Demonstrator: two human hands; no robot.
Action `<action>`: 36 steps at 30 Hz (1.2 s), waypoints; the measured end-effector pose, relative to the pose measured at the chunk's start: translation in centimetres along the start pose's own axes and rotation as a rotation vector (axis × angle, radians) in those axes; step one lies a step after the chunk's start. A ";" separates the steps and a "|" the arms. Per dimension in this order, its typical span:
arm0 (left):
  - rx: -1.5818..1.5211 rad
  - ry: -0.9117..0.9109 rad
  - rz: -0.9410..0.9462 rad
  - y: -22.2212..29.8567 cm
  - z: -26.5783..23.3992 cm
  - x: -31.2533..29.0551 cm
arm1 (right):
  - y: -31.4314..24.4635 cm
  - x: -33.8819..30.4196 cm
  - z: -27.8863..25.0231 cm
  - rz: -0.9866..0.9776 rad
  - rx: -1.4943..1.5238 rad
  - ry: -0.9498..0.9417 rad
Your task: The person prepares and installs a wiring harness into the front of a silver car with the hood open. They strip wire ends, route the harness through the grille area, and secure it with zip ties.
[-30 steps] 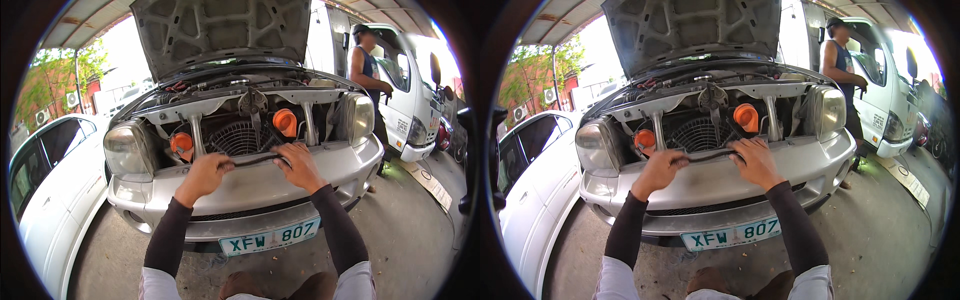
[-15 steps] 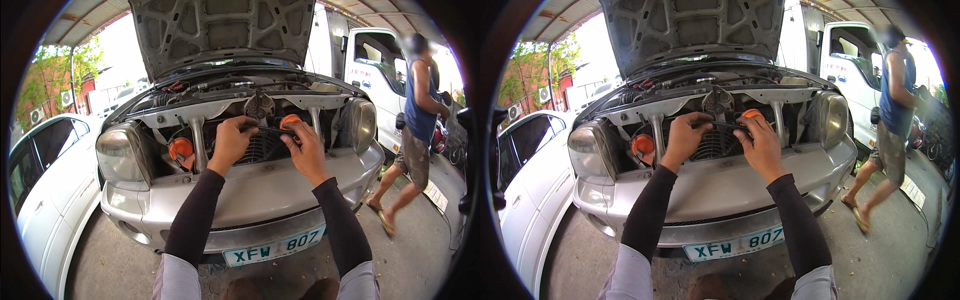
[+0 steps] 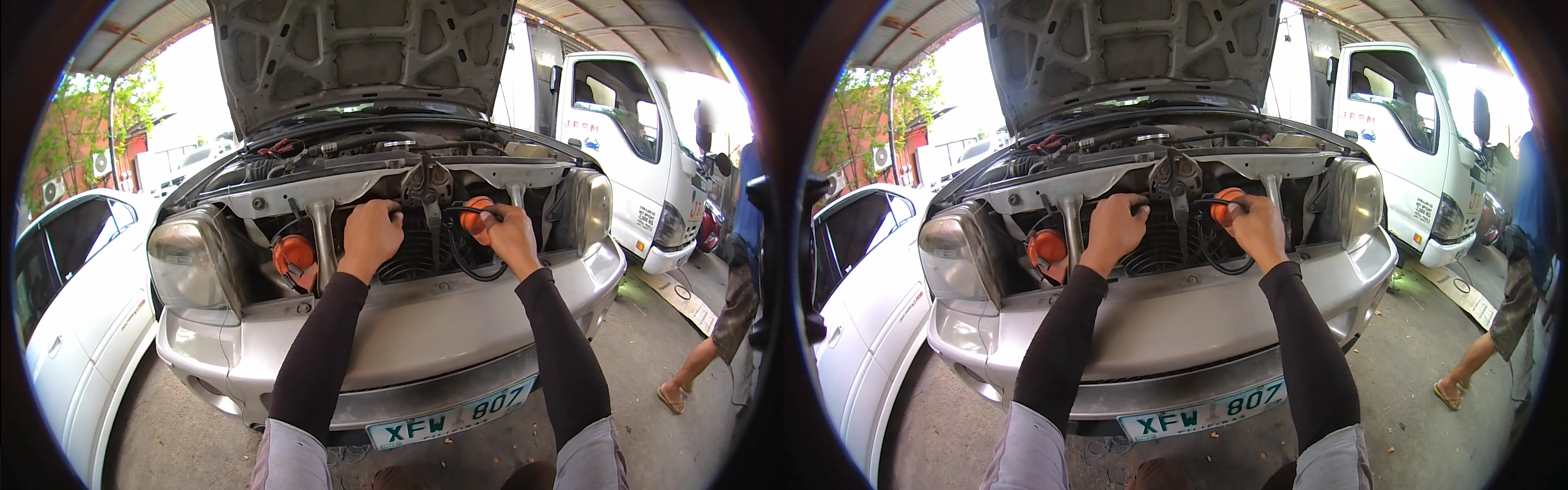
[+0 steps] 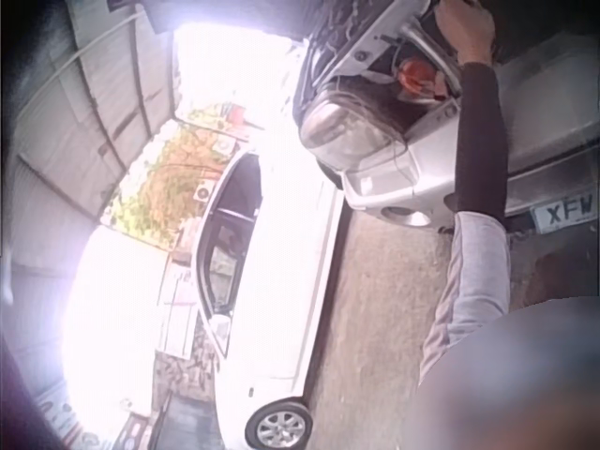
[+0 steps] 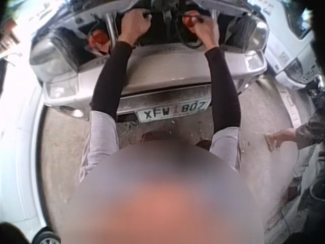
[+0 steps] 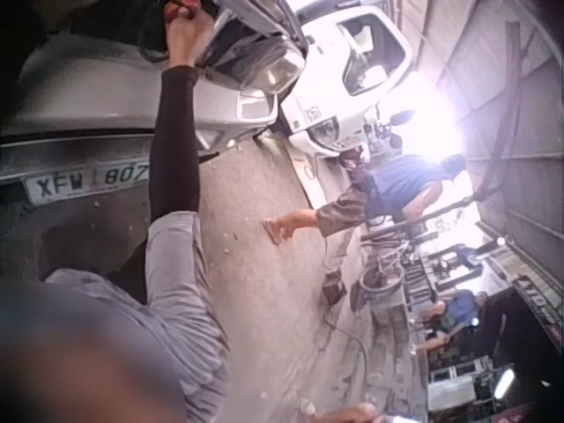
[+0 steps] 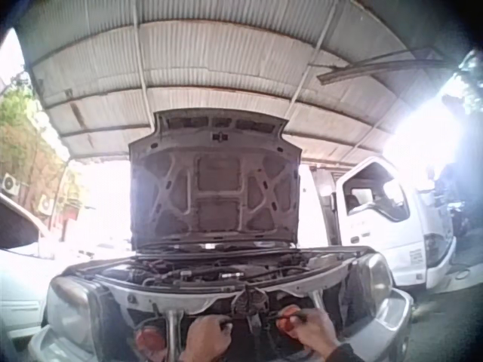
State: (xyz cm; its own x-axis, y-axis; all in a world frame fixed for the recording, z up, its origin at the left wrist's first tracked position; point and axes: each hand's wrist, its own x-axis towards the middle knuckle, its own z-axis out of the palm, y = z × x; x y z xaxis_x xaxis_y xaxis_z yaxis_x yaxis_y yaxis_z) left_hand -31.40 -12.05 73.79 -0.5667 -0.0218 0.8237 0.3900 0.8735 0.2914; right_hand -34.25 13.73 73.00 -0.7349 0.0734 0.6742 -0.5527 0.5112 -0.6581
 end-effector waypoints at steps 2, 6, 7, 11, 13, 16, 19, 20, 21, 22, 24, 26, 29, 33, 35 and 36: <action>0.080 -0.082 -0.064 -0.3 0.3 0.4 | -0.2 0.5 0.5 -0.002 -0.091 0.013; 0.085 -0.109 -0.069 -0.5 1.0 1.2 | -0.5 1.3 1.2 -0.050 -0.163 -0.095; 0.098 -0.133 -0.087 -0.4 1.3 1.3 | -0.6 1.3 1.4 -0.056 -0.167 -0.108; 0.152 -0.163 -0.141 0.3 2.4 0.8 | -2.1 1.0 2.5 0.041 -0.120 -0.197; 0.166 -0.109 -0.118 0.7 2.9 0.3 | -3.1 0.8 3.0 0.082 -0.112 -0.222; 0.134 -0.069 -0.113 0.7 3.0 0.2 | -4.0 0.7 3.5 0.065 -0.131 -0.208; 0.042 -0.097 -0.137 0.7 3.0 0.4 | -4.2 0.7 3.4 0.084 -0.095 -0.200; 0.017 -0.118 -0.155 0.8 2.9 0.5 | -4.1 0.7 3.4 0.079 -0.088 -0.197; 0.066 -0.102 -0.159 1.0 3.0 0.4 | -4.1 0.7 3.4 0.094 -0.076 -0.211; 0.126 -0.092 -0.171 1.3 3.2 0.2 | -4.0 0.8 3.4 0.109 -0.070 -0.241; 0.189 -0.063 -0.196 1.9 3.6 -0.1 | -4.1 1.0 3.6 0.169 -0.042 -0.314; 0.202 -0.035 -0.224 2.3 3.9 -0.4 | -4.2 0.9 4.2 0.217 -0.023 -0.304; 0.124 0.065 -0.259 2.3 4.2 -0.6 | -4.3 1.0 4.7 0.282 0.015 -0.303; -0.022 0.203 -0.135 1.6 4.3 -1.1 | -3.8 1.0 4.5 0.268 0.054 -0.327; -0.069 0.172 -0.046 1.2 4.2 -1.4 | -3.5 0.9 4.0 0.246 0.101 -0.343; -0.043 0.206 0.011 1.1 4.1 -1.4 | -3.3 0.7 3.6 0.241 0.137 -0.356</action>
State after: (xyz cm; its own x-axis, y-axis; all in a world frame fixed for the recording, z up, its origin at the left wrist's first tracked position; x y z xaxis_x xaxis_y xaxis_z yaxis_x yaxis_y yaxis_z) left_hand -33.14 -9.09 70.94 -0.4035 -0.1147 0.9078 0.4286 0.8528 0.2983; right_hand -34.32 9.02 74.48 -0.9251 -0.1350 0.3550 -0.3788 0.3955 -0.8367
